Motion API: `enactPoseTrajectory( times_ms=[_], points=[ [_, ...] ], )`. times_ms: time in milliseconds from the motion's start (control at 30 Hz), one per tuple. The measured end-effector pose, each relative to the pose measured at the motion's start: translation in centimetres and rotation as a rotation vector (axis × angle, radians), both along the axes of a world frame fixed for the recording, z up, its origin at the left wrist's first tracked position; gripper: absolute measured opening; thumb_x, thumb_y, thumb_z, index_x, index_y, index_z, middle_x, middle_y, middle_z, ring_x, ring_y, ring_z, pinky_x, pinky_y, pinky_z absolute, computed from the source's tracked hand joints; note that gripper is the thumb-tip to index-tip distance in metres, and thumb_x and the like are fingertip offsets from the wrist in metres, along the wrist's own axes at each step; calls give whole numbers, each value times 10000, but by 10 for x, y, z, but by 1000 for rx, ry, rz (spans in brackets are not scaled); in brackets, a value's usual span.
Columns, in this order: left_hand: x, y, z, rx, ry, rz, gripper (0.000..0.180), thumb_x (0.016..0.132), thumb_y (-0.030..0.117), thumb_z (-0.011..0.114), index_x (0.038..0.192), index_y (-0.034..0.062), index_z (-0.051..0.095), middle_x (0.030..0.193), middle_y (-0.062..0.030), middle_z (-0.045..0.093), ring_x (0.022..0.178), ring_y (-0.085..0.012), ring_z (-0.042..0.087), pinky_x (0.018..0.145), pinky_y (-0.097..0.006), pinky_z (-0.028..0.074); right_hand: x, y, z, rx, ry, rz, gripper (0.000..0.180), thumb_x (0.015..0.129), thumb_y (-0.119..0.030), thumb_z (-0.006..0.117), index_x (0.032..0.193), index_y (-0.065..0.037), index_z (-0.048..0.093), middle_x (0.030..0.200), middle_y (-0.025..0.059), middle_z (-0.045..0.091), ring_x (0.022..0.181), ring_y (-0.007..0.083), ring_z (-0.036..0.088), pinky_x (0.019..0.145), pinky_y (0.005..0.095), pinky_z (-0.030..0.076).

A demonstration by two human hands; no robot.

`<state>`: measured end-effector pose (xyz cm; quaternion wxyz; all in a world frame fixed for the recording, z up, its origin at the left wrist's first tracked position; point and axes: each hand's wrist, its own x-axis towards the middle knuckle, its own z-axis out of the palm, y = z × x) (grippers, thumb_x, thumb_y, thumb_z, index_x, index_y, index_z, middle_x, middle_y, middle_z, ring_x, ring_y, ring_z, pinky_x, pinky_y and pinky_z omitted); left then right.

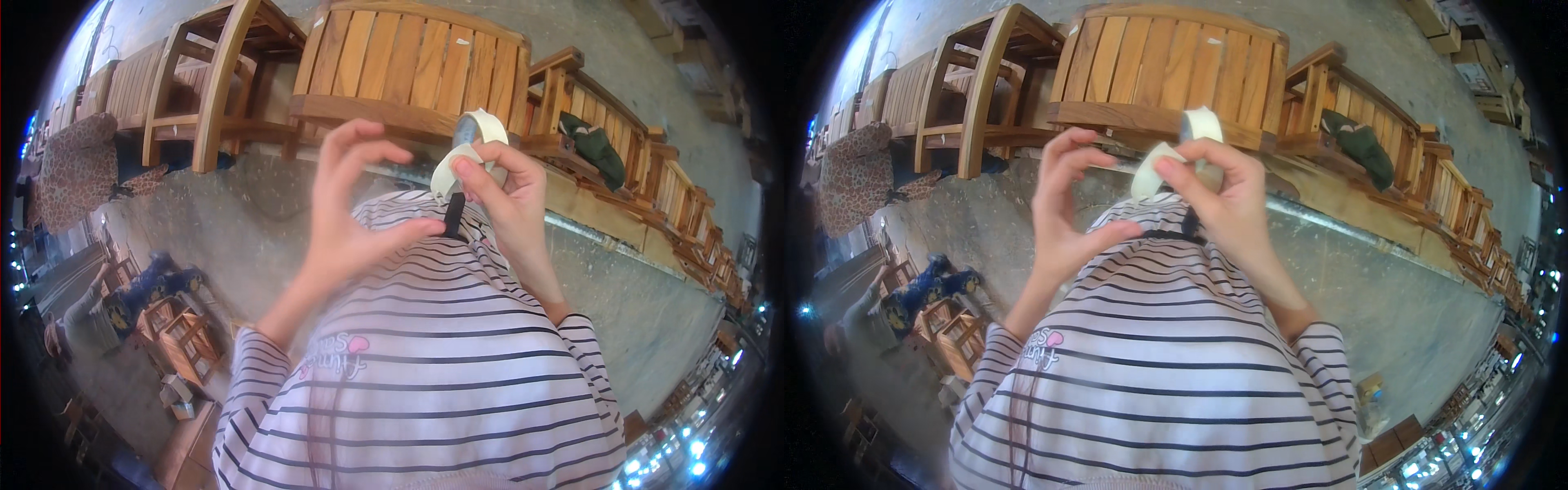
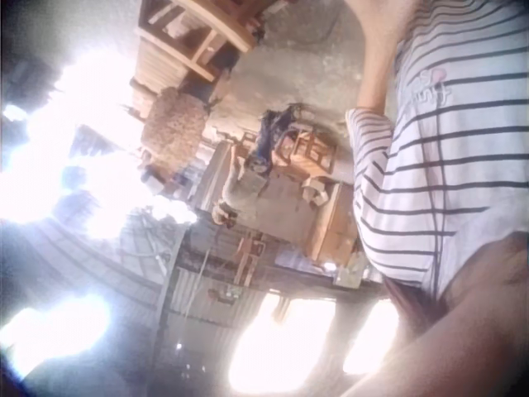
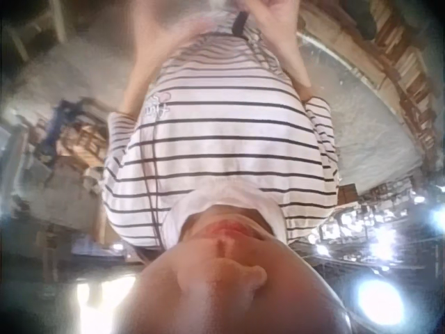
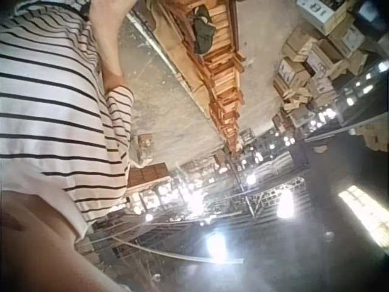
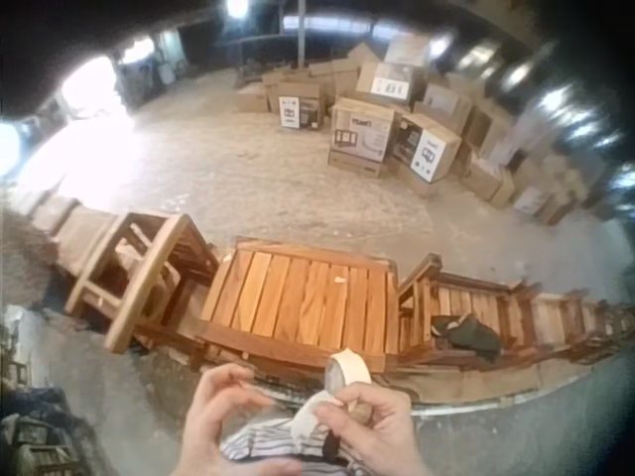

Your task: The recorder sands the surface of a wooden stool and then applies small pieces of white tape to the corners and edges.

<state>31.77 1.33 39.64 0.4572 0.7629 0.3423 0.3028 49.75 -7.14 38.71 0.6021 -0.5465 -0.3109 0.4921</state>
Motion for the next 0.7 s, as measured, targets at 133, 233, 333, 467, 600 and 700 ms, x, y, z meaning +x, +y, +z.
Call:
enactPoseTrajectory(
  times_ms=[133, 233, 333, 467, 600, 700],
  points=[
    [12, -10, -9, -229, 23, 123, 301, 654, 231, 874, 873, 79, 733, 1192, -116, 497, 1155, -270, 486, 995, -391, 386, -14, 0, -10, -1, -239, -125, 80, 840, -62, 721, 875, 8, 703, 779, 26, 652, 741, 82, 562, 697, 225, 437],
    [10, -9, -26, -155, 56, 115, 217, 705, 192, 839, 854, 78, 731, 1193, -111, 497, 1136, -269, 484, 988, -385, 387, -16, -2, -16, 30, -363, -155, 84, 829, -51, 722, 877, 13, 695, 778, 39, 650, 733, 102, 563, 703, 238, 438],
    [10, -7, -28, -110, 75, 101, 153, 732, 155, 809, 837, 79, 728, 1146, -106, 501, 1113, -276, 477, 970, -389, 392, -20, -4, -21, 6, -404, -167, 80, 832, -61, 719, 867, 5, 689, 764, 45, 643, 722, 113, 557, 701, 244, 435],
    [11, -1, -34, 78, 144, 77, 149, 734, 127, 793, 836, 54, 715, 1113, -102, 503, 1079, -260, 478, 954, -368, 378, -24, -8, -34, -51, -423, -133, 89, 836, -88, 713, 839, -9, 672, 733, 57, 625, 713, 142, 553, 686, 265, 424],
    [13, 4, -43, 113, 181, -2, 139, 742, 132, 786, 830, 62, 706, 1028, -104, 483, 1056, -283, 470, 951, -379, 364, -24, -13, -44, -82, -433, -113, 103, 838, -104, 711, 827, -15, 660, 716, 62, 609, 707, 163, 550, 674, 276, 418],
    [13, 11, -60, 181, 245, -25, 136, 752, 155, 782, 827, 70, 708, 1004, -103, 484, 1042, -283, 470, 926, -387, 368, -24, -17, -48, -92, -497, -123, 102, 839, -95, 714, 825, -13, 655, 716, 54, 608, 699, 152, 545, 668, 268, 415]
  ],
)
